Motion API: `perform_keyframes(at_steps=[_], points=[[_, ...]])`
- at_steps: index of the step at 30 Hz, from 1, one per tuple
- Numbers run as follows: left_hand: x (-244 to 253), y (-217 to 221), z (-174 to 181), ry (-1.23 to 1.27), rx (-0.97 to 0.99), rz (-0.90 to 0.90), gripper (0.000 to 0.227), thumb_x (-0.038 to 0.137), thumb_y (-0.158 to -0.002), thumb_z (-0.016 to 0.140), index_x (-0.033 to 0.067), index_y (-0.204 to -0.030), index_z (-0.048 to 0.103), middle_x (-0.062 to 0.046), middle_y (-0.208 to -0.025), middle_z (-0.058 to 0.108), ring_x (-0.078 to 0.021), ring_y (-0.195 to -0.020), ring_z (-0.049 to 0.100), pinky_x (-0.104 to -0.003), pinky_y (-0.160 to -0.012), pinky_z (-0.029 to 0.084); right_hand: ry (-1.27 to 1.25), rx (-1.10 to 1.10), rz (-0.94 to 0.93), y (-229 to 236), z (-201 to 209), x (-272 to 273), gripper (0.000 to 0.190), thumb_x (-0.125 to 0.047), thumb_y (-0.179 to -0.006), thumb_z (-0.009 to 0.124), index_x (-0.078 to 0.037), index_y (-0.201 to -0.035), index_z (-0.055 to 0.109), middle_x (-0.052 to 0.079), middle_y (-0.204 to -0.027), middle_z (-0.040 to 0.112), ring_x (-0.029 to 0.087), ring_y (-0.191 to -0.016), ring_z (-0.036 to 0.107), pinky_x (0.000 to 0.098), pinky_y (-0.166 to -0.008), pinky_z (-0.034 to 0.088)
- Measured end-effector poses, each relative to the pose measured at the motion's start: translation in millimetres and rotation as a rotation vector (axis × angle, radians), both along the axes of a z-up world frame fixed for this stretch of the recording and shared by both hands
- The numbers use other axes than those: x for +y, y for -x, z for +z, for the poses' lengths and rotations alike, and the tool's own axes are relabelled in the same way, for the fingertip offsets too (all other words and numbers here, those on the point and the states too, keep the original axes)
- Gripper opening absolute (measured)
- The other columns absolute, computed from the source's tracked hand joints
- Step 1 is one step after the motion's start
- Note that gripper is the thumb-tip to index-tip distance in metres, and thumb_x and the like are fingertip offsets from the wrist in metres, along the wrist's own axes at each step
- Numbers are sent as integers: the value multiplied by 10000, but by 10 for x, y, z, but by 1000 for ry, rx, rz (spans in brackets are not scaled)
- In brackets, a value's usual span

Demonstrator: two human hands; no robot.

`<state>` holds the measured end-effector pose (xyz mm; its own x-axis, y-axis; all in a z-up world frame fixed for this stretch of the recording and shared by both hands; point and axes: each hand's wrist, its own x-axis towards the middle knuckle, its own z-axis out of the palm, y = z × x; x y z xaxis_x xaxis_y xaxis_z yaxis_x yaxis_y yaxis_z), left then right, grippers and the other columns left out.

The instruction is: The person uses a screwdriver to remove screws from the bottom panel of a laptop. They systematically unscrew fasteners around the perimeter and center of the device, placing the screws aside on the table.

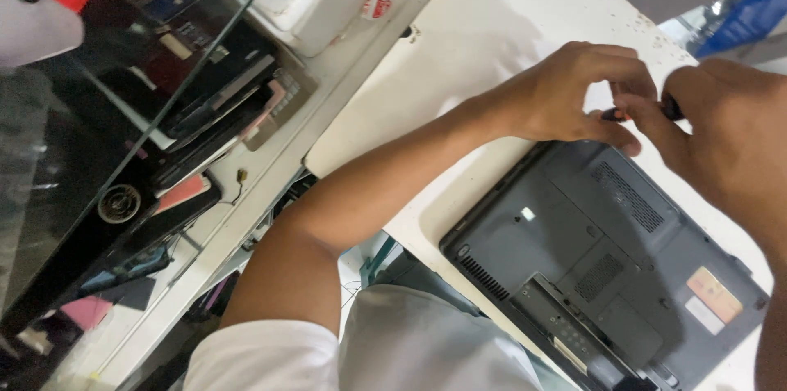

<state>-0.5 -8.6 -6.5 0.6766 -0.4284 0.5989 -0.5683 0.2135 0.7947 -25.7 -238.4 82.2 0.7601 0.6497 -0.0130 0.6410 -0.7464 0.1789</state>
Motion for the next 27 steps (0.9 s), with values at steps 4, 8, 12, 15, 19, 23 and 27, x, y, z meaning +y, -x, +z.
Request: perform_keyframes(at_steps=[4, 8, 12, 15, 19, 23, 27], points=[[87, -17, 75, -80, -19, 66, 336, 342, -828, 932, 200, -782, 631, 88, -742, 694, -115, -739, 609, -296, -724, 444, -66, 70, 16, -70, -126, -90, 702, -534, -1276, 670, -5, -819, 614, 130, -692, 492, 281, -669, 497, 425, -722, 368], [175, -26, 129, -121, 75, -163, 172, 266, -973, 793, 112, -1045, 824, -25, -1012, 883, -157, -1006, 837, -334, -908, 624, -195, 3, 112, 18, -7, -30, 320, -304, -1180, 934, -23, -1218, 785, 163, -1051, 653, 280, -920, 648, 398, -839, 505], [116, 6, 122, -69, 0, -104, 444, 507, -857, 917, 126, -899, 693, 33, -826, 616, -127, -742, 607, -286, -684, 473, -164, 19, 47, 63, 28, 79, 525, -249, -1353, 845, 2, -938, 645, 133, -837, 627, 309, -830, 643, 430, -749, 459], [5, -39, -44, -38, -22, 11, 549, 670, -841, 790, 150, -807, 619, 42, -784, 595, -132, -758, 565, -287, -711, 416, 70, -33, -48, 17, -49, 26, 786, -568, -1367, 706, -60, -786, 556, 78, -681, 515, 264, -635, 519, 412, -676, 358], [155, -68, 57, -97, 139, -133, 142, 126, -875, 930, 132, -943, 806, 11, -862, 849, -96, -849, 797, -289, -858, 621, -150, -5, 97, 132, 276, 182, 347, -371, -1170, 898, -70, -1306, 791, 109, -1063, 723, 241, -823, 726, 382, -679, 531], [166, -23, 90, -194, 73, -130, 367, 306, -956, 875, 94, -1241, 781, -53, -1201, 824, -204, -1157, 776, -343, -1026, 560, 28, 63, -87, 102, 394, 289, 380, -376, -1283, 666, -67, -1062, 682, 130, -962, 661, 398, -855, 691, 518, -650, 486], [-16, -53, -99, -152, -7, 98, 472, 572, -852, 888, 153, -894, 674, 37, -866, 743, -163, -857, 721, -358, -902, 483, 174, 193, -326, 90, 616, 564, 690, -537, -1278, 516, 20, -924, 718, 251, -825, 710, 543, -765, 711, 601, -576, 541]])
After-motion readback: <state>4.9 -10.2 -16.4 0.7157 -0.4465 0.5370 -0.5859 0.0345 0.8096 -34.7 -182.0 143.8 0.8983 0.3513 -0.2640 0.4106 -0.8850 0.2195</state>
